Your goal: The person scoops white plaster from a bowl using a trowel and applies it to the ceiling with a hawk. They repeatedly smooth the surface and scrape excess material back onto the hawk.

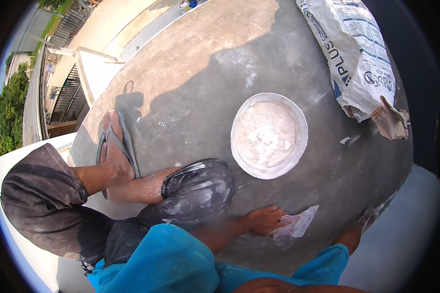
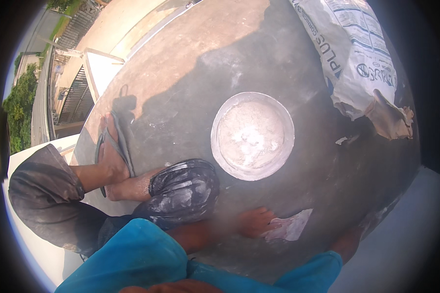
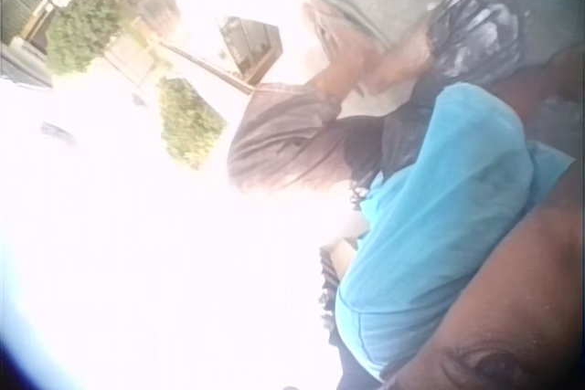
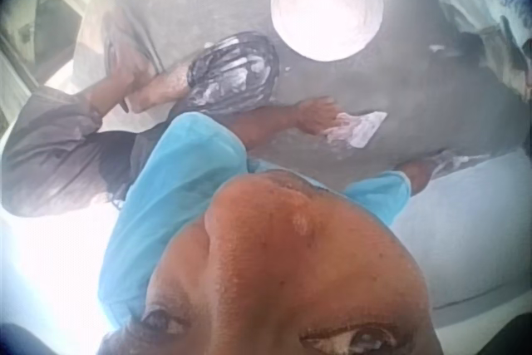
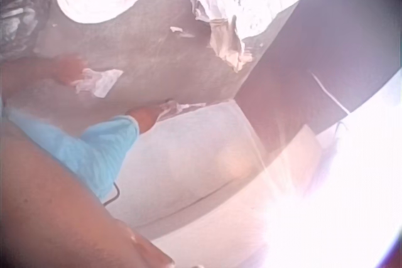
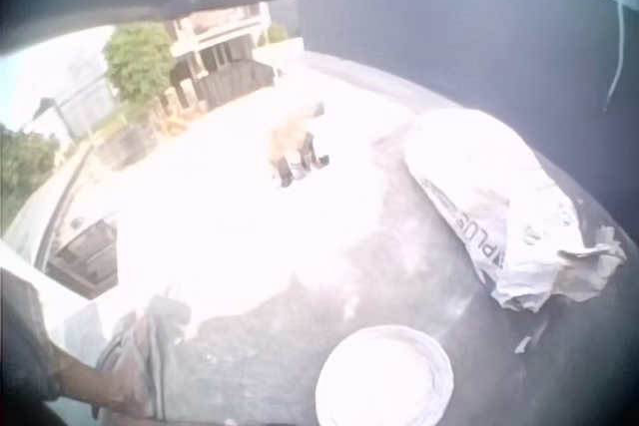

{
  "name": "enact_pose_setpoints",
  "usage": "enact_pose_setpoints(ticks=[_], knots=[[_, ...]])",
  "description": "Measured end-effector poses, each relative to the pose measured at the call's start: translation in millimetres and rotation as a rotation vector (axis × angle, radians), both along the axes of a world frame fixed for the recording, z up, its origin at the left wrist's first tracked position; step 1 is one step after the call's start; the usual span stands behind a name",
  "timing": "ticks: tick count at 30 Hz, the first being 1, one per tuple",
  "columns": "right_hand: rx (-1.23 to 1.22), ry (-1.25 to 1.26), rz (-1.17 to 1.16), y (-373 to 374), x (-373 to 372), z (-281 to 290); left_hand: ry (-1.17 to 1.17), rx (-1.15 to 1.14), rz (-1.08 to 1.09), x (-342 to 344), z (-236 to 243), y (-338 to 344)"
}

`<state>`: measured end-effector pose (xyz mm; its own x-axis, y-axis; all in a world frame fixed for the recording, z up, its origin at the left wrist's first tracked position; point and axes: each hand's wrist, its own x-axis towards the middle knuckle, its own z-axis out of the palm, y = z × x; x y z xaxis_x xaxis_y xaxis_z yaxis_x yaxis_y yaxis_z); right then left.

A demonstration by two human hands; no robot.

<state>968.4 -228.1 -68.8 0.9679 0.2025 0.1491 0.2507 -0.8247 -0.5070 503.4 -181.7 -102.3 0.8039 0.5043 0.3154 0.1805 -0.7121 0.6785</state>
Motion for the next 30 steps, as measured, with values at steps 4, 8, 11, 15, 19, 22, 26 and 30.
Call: enact_pose_setpoints(ticks=[4,8,11,15,19,22,26,30], knots=[[0.015,-0.010,-0.004,-4.1,-3.9,3.7,-0.022,0.002,-0.004,-0.5,3.2,1.2],[0.032,-0.015,0.017,1.0,-4.1,11.0,-0.034,-0.024,-0.001,-1.5,3.4,1.5],[0.066,-0.028,0.048,11.1,-6.6,18.4,0.043,-0.023,-0.020,-0.2,3.0,-0.3],[0.147,-0.053,0.094,30.7,-14.1,32.6,0.158,-0.118,-0.149,1.8,0.3,-4.5],[0.267,-0.100,0.276,95.0,-44.6,73.5,0.120,-0.093,-0.086,0.8,3.0,-6.0],[0.436,-0.079,0.481,159.0,-102.4,103.7,0.111,0.036,-0.017,-2.8,2.6,-1.2],[0.653,0.081,0.839,259.8,-215.2,142.3,0.166,-0.137,-0.112,-6.0,10.5,4.2],[0.533,0.270,0.856,319.3,-397.0,207.9,0.025,-0.029,0.014,-2.4,4.4,-0.7]])
